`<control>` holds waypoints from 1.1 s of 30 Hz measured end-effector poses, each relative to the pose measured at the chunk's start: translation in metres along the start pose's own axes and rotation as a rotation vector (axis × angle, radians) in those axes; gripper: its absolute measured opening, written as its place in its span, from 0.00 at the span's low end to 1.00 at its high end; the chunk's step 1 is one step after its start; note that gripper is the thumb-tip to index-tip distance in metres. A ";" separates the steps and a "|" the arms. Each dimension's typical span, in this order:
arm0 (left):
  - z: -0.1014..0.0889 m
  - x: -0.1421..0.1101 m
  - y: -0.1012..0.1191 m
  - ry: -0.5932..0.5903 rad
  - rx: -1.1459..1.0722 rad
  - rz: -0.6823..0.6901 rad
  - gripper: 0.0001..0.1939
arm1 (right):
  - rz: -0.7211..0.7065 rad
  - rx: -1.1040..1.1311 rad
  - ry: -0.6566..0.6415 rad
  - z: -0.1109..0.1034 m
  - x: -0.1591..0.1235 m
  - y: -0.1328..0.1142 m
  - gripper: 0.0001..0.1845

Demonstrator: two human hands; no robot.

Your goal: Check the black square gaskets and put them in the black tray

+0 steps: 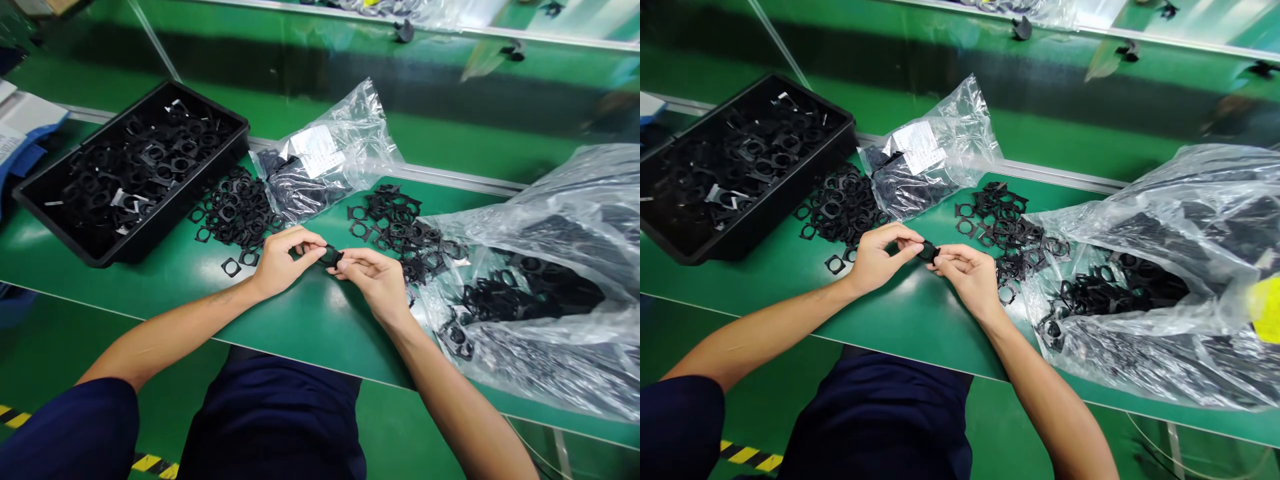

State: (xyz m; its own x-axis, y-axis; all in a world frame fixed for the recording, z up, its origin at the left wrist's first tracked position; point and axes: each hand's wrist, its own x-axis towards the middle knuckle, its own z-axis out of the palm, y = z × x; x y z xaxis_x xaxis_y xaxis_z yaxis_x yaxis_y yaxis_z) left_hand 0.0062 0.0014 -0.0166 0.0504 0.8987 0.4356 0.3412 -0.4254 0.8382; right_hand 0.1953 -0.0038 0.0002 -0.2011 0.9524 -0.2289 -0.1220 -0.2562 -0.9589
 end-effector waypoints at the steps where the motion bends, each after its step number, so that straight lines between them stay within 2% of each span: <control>1: 0.000 0.000 0.000 -0.003 0.008 0.004 0.07 | 0.001 0.006 0.004 0.000 0.000 0.000 0.18; 9: -0.001 0.000 0.002 -0.002 0.067 0.087 0.03 | 0.017 0.031 -0.004 0.000 0.000 -0.001 0.18; 16: -0.002 -0.002 0.001 -0.008 0.073 0.087 0.04 | 0.030 0.015 -0.019 0.001 -0.001 -0.003 0.18; 25: -0.002 -0.003 0.004 -0.009 0.129 0.252 0.03 | -0.023 -0.047 0.019 0.003 -0.003 -0.001 0.20; 33: -0.002 -0.004 0.003 -0.011 0.039 0.129 0.07 | -0.145 -0.113 0.064 0.002 -0.007 0.000 0.17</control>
State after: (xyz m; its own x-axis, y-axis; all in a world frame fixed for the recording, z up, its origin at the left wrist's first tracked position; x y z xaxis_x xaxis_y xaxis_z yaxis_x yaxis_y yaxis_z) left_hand 0.0054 -0.0037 -0.0158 0.1067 0.8380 0.5351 0.3673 -0.5333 0.7620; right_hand 0.1945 -0.0107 0.0021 -0.1270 0.9875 -0.0935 -0.0343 -0.0986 -0.9945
